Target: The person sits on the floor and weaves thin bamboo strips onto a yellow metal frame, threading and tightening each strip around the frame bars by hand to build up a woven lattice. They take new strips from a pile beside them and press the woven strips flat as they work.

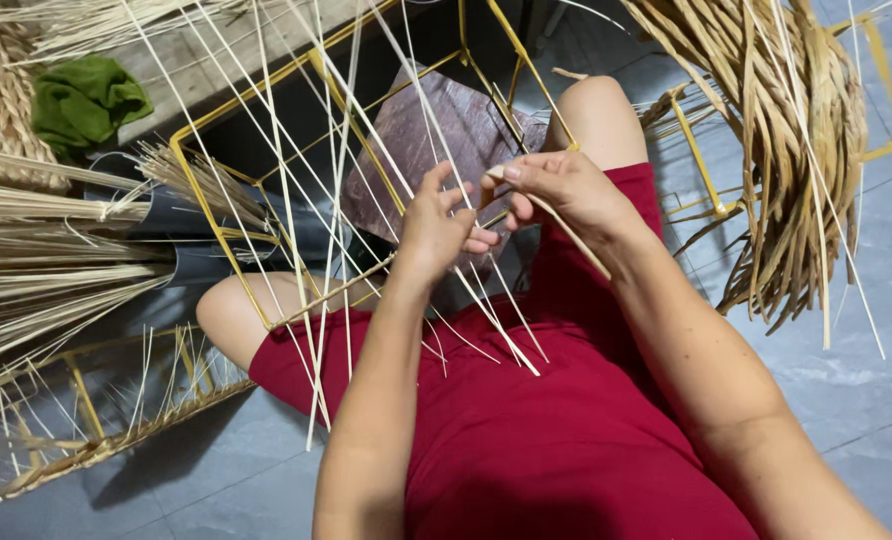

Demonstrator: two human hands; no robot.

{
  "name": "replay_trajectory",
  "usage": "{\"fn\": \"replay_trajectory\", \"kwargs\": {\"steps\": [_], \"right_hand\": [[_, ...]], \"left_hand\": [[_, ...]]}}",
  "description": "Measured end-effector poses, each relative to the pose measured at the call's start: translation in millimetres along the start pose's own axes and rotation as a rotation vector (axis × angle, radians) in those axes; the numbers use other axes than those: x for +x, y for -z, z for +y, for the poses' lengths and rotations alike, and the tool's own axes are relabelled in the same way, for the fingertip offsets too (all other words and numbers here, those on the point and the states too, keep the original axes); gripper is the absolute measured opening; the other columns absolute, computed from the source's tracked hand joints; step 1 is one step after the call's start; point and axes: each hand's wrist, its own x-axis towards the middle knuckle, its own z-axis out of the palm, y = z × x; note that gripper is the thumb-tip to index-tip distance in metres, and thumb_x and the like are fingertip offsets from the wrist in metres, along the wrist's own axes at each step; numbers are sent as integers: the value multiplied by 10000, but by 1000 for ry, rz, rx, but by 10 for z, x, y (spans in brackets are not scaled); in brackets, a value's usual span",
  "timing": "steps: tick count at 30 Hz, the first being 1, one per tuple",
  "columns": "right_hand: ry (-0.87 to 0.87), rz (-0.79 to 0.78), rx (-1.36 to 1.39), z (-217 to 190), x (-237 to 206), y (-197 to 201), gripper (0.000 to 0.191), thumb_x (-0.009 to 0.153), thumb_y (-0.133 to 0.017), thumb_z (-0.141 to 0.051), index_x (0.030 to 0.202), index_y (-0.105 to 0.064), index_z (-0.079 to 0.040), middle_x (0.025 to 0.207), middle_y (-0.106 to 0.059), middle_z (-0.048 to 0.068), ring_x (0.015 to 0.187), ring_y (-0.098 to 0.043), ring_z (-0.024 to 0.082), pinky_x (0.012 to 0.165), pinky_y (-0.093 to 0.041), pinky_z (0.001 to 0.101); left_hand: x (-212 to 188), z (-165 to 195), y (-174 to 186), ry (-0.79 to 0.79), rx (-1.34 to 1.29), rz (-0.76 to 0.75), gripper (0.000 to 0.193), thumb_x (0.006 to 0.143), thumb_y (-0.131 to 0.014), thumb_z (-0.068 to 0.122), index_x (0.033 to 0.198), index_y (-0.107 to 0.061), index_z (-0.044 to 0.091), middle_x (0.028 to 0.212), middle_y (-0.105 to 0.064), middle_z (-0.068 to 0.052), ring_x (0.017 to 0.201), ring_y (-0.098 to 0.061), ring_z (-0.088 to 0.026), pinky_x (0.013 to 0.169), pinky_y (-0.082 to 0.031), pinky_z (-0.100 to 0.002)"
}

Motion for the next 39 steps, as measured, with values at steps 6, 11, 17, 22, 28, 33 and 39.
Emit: {"fn": "replay_trajectory", "kwargs": {"steps": [6, 11, 17, 22, 28, 33, 39], "right_hand": [[-11, 41, 235, 16, 168, -90, 294, 1006, -637, -239, 1138, -719, 11, 754, -709, 55, 673, -692, 154, 688, -609, 307], [218, 245, -25, 40, -26, 355, 303, 1036, -596, -261, 1191, -727, -36, 894, -758, 48, 752, -705, 98, 687, -562, 225], [547, 990, -941, -135, -767, 1652, 127, 1045, -721, -114, 1148, -764, -54, 1059, -764, 74, 925, -713, 145, 824, -558, 289], [268, 1293, -1357, 77, -1254, 2316, 206, 888, -836, -203, 1048, -753, -103, 1036, -679, 158, 922, -661, 346, 759, -511, 471], [64, 1322, -1311, 322, -1299, 2578, 133, 942, -809, -253, 999, -761, -144, 1060, -706, 119, 947, -668, 364, 792, -510, 506], [77, 1315, -1323, 333, -1302, 2618, 176, 895, -820, -272, 965, -758, -124, 1007, -725, 119, 898, -679, 367, 740, -514, 514], [47, 1323, -1234, 279, -1347, 2582, 165, 936, -769, -276, 991, -770, -120, 953, -751, 114, 875, -704, 341, 766, -533, 479]], "left_hand": [[211, -236, 65, 139, -79, -92, 405, 947, -629, 33, 1317, -477, -29, 1070, -748, -241, 591, -747, -239, 427, -563, -264], [209, -324, -64, 72, 94, 18, 245, 991, -607, 161, 1115, -655, -46, 935, -778, -167, 495, -722, -228, 352, -514, -270], [174, -287, -116, 27, 163, 75, 244, 991, -622, 174, 1082, -659, -50, 886, -779, -168, 488, -714, -226, 347, -509, -276], [175, -262, -100, 25, 179, 65, 241, 989, -625, 181, 1083, -651, -40, 886, -777, -164, 489, -718, -223, 354, -521, -276], [171, -262, -74, 18, 153, 50, 246, 992, -620, 169, 1096, -644, -52, 891, -773, -168, 498, -722, -225, 359, -522, -276], [159, -262, -71, 12, 162, 45, 238, 996, -610, 161, 1108, -641, -46, 893, -774, -165, 495, -718, -218, 359, -513, -266], [155, -269, -68, 12, 149, 42, 230, 1001, -606, 159, 1104, -637, -44, 895, -774, -159, 493, -716, -213, 358, -511, -261]]}}
